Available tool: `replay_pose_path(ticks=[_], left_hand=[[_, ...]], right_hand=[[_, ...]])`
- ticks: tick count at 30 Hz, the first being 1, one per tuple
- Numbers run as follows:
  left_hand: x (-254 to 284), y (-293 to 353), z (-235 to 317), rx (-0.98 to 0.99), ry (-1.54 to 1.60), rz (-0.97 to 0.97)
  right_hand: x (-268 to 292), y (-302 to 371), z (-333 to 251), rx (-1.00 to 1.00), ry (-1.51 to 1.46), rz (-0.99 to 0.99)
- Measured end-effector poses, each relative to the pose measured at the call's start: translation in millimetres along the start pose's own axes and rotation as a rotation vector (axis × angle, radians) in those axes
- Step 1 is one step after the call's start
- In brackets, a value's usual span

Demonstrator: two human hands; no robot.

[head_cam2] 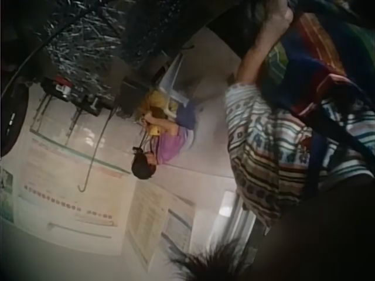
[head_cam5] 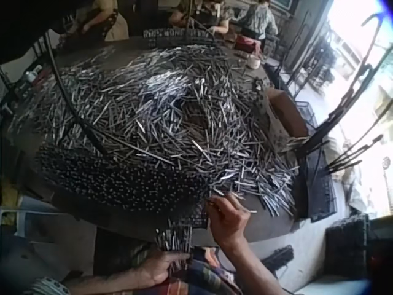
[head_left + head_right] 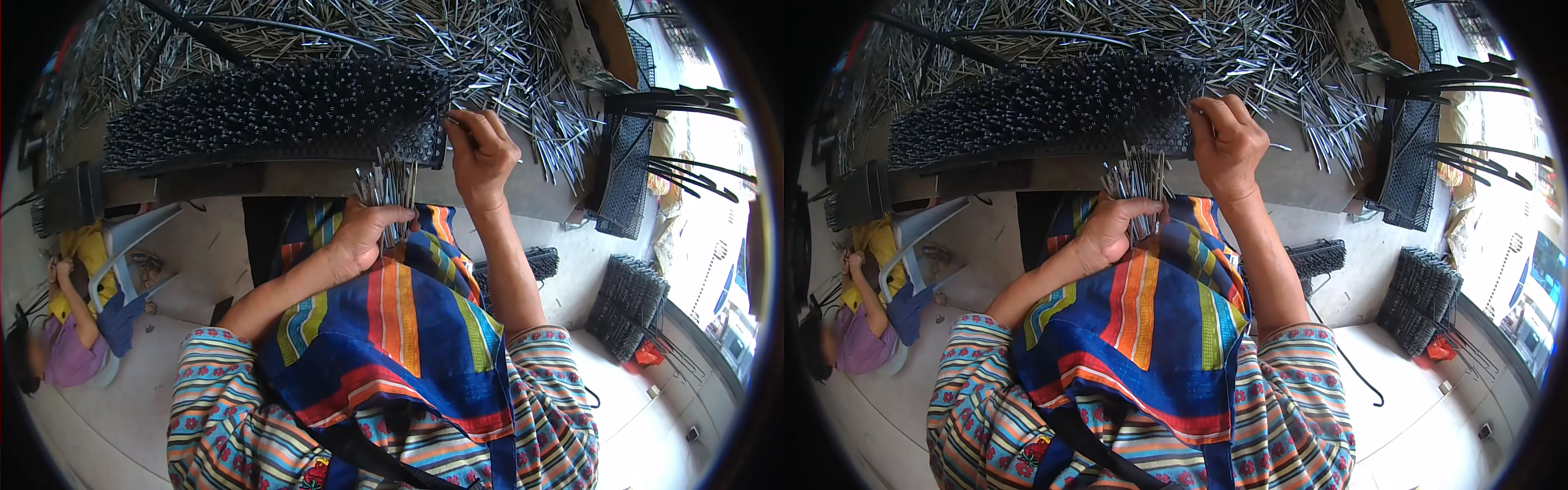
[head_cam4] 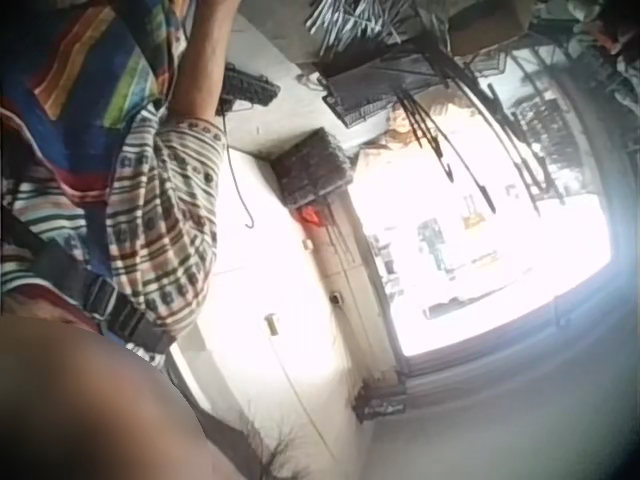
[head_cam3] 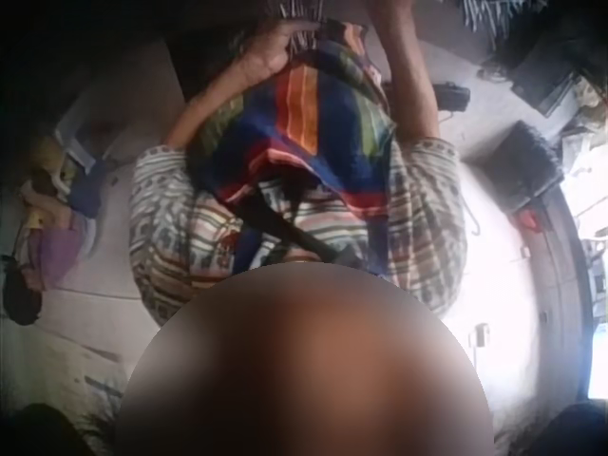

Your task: The recorder is manually inserting thin metal pins into a perforated base to assemble a brush-like component.

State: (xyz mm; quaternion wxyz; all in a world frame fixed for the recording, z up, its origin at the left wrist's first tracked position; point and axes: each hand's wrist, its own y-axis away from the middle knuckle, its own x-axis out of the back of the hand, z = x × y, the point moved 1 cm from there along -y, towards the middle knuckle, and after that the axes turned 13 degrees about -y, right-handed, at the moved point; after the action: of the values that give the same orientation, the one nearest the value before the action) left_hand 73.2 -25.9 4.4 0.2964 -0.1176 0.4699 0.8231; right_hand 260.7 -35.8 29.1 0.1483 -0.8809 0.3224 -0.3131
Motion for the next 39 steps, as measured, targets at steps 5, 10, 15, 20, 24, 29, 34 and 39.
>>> replay_pose_path(ticks=[5, 10, 15, 20, 24, 29, 34, 39], left_hand=[[2, -2, -4, -0.012, 0.028, -0.003], [1, 1, -1, -0.017, 0.029, 0.000], [6, 2, 1, -0.002, 0.010, -0.022], [4, -1, 0, -0.013, -0.008, -0.057], [3, -2, 0, -0.039, -0.028, -0.063], [-1, 1, 5, -0.120, -0.050, -0.089], [-4, 8, 9, -0.061, 0.032, -0.033], [15, 4, 1, 0.010, 0.049, 0.039]], right_hand=[[-4, -9, -19, -0.047, 0.067, -0.033], [-12, -20, -13, 0.106, 0.152, -0.087], [-7, -7, -2, 0.008, 0.038, -0.013], [-6, -6, -5, 0.031, 0.084, -0.059], [-2, -2, -13, 0.016, 0.099, -0.093], [8, 12, -25, -0.624, -0.285, -0.376], [4, 38, -11, -0.979, -0.711, -0.421], [3, 26, -19, -0.927, -0.811, -0.152]])
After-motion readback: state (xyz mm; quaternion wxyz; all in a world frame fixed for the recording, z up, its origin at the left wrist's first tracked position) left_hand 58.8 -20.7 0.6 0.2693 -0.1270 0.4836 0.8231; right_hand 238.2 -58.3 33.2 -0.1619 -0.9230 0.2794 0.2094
